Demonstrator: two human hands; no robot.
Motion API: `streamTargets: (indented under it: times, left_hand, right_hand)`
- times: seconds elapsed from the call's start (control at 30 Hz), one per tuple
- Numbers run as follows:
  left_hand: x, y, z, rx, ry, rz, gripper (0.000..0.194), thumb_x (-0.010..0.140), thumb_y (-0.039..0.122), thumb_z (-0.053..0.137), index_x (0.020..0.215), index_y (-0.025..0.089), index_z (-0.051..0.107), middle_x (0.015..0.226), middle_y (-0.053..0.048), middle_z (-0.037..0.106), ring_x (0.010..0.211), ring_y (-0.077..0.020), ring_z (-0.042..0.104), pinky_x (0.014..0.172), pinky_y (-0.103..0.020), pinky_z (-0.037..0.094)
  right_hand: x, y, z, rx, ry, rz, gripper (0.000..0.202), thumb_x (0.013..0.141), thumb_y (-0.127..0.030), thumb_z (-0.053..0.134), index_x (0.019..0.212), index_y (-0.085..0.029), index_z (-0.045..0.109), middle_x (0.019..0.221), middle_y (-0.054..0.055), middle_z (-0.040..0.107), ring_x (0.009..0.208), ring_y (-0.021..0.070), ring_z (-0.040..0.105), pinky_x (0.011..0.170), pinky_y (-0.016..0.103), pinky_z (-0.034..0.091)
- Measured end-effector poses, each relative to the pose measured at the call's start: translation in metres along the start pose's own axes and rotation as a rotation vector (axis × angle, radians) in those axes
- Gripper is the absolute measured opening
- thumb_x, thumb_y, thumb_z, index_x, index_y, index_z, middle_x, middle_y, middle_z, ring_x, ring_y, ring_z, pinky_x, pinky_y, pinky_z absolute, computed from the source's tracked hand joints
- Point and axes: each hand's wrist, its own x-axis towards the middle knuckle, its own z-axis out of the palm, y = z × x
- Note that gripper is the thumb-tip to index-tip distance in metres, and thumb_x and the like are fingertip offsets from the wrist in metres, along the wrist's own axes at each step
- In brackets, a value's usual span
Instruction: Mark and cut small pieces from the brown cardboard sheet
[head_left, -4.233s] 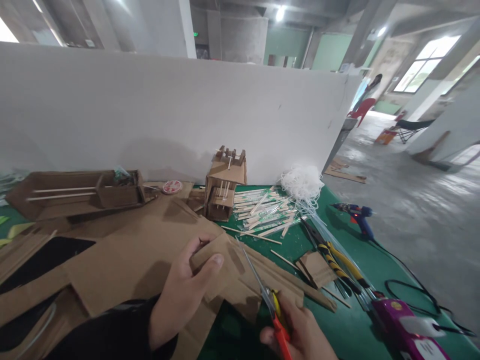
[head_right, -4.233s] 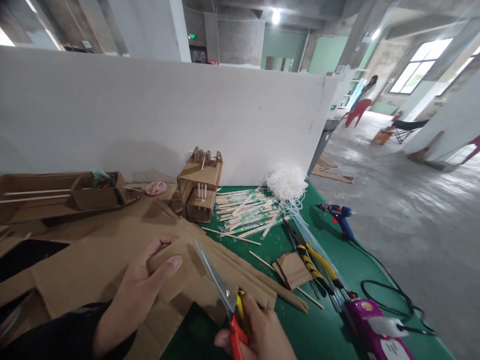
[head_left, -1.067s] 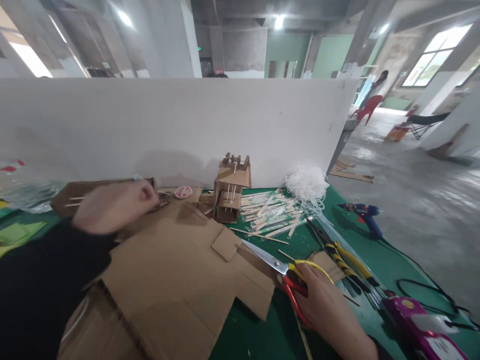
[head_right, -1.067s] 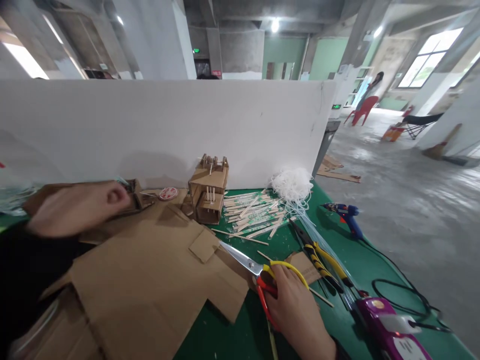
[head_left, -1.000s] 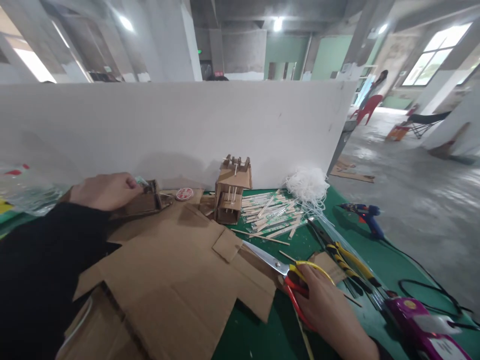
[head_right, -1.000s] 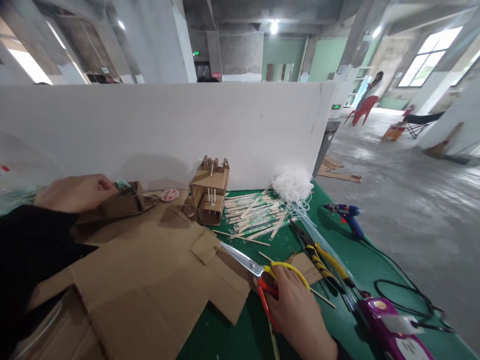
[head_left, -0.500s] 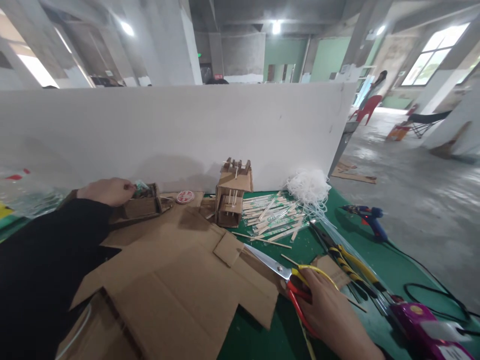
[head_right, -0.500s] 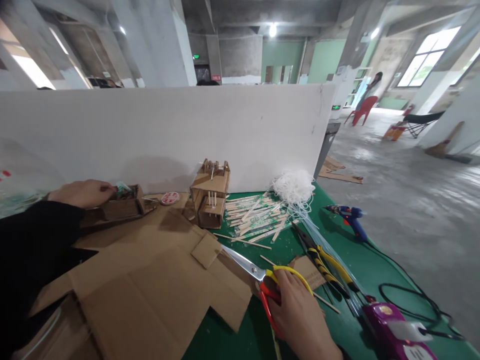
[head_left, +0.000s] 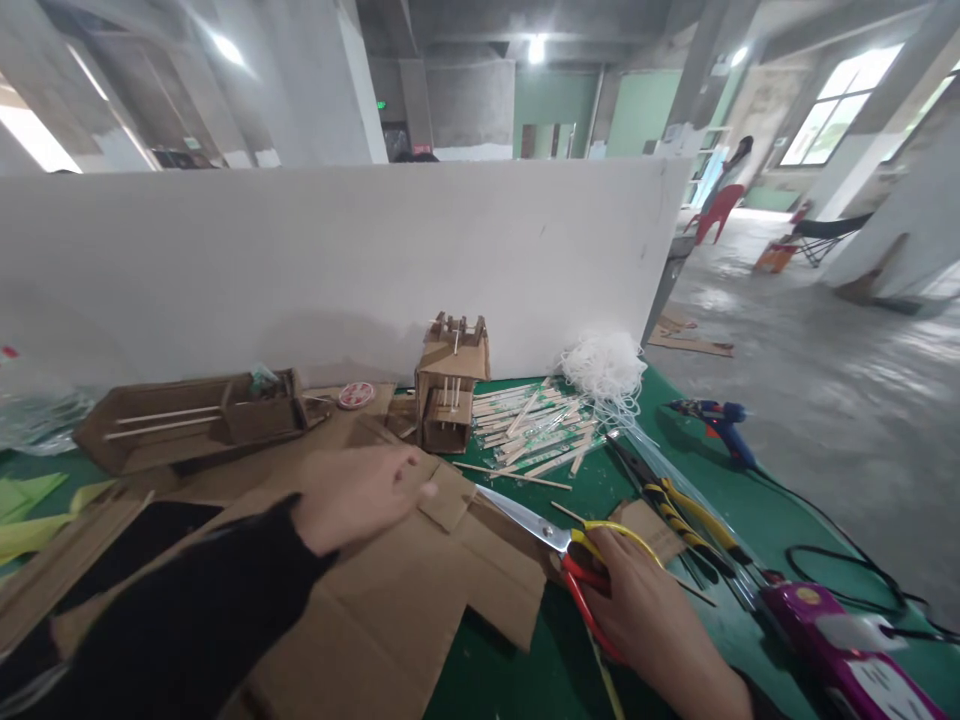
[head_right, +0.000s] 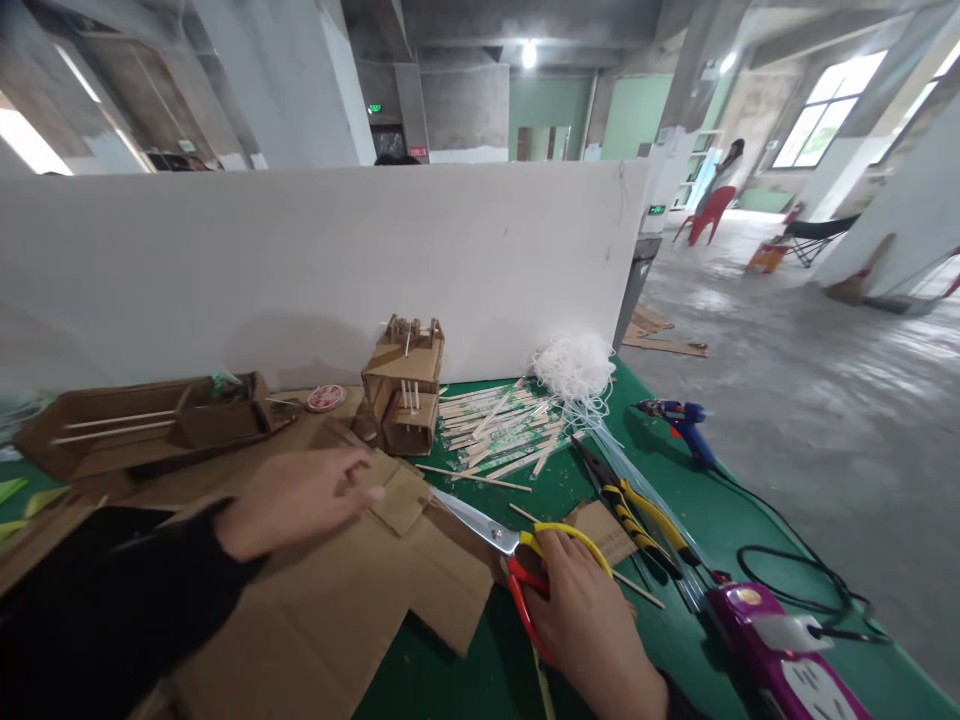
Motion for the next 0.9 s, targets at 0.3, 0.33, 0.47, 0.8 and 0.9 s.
streamTargets:
  times: [0.3,0.33,0.47,0.8,0.9]
  left_hand:
    - [0.012,0.004,0.067,-0.523,-0.043,0.115,0.068,0.074,0.047,0.071,0.134,0.023,0.051,0.102,-0.007,0.063,0.091,-0.0267,0.061,0.085,-0.038,0.047]
    - [0.013,0.005,0.065,-0.596,-0.060,0.108,0.065,0.076,0.047,0.069,0.133,0.023,0.051,0.093,-0.004,0.061,0.080,-0.0226,0.060,0.078,-0.035,0.048]
    - [0.013,0.017,0.056,-0.920,-0.162,0.067,0.047,0.084,0.049,0.061,0.121,0.021,0.057,0.084,-0.001,0.059,0.065,-0.0155,0.056,0.053,-0.025,0.047]
    - [0.012,0.057,0.030,-1.503,-0.010,-0.076,0.037,0.078,0.040,0.073,0.082,0.022,0.041,0.083,0.005,0.058,0.073,-0.0116,0.061,0.067,-0.027,0.057]
    - [0.007,0.068,0.024,-1.582,0.031,-0.090,0.033,0.077,0.033,0.075,0.093,0.023,0.048,0.096,0.001,0.063,0.083,-0.0135,0.064,0.069,-0.026,0.057]
  right_hand:
    - [0.001,-0.002,-0.002,0.034,0.010,-0.008,0.020,0.093,-0.032,0.054,0.106,-0.017,0.058,0.110,0.015,0.068,0.104,0.0344,0.062,0.087,0.046,0.048]
    - [0.001,-0.002,-0.001,0.044,0.015,-0.004,0.021,0.094,-0.034,0.054,0.106,-0.017,0.058,0.111,0.015,0.068,0.104,0.0345,0.062,0.087,0.046,0.048]
    - [0.001,-0.002,-0.001,0.141,0.060,0.005,0.030,0.093,-0.043,0.056,0.109,-0.018,0.056,0.111,0.016,0.067,0.105,0.0337,0.061,0.086,0.044,0.048]
    - [-0.013,-0.012,-0.009,0.514,0.086,0.056,0.037,0.091,-0.046,0.055,0.117,-0.020,0.051,0.107,0.009,0.065,0.100,0.0279,0.063,0.082,0.034,0.054]
    - [-0.020,-0.006,-0.005,0.671,0.080,0.039,0.055,0.093,-0.046,0.054,0.142,-0.025,0.038,0.139,0.009,0.052,0.137,0.0320,0.041,0.109,0.039,0.041]
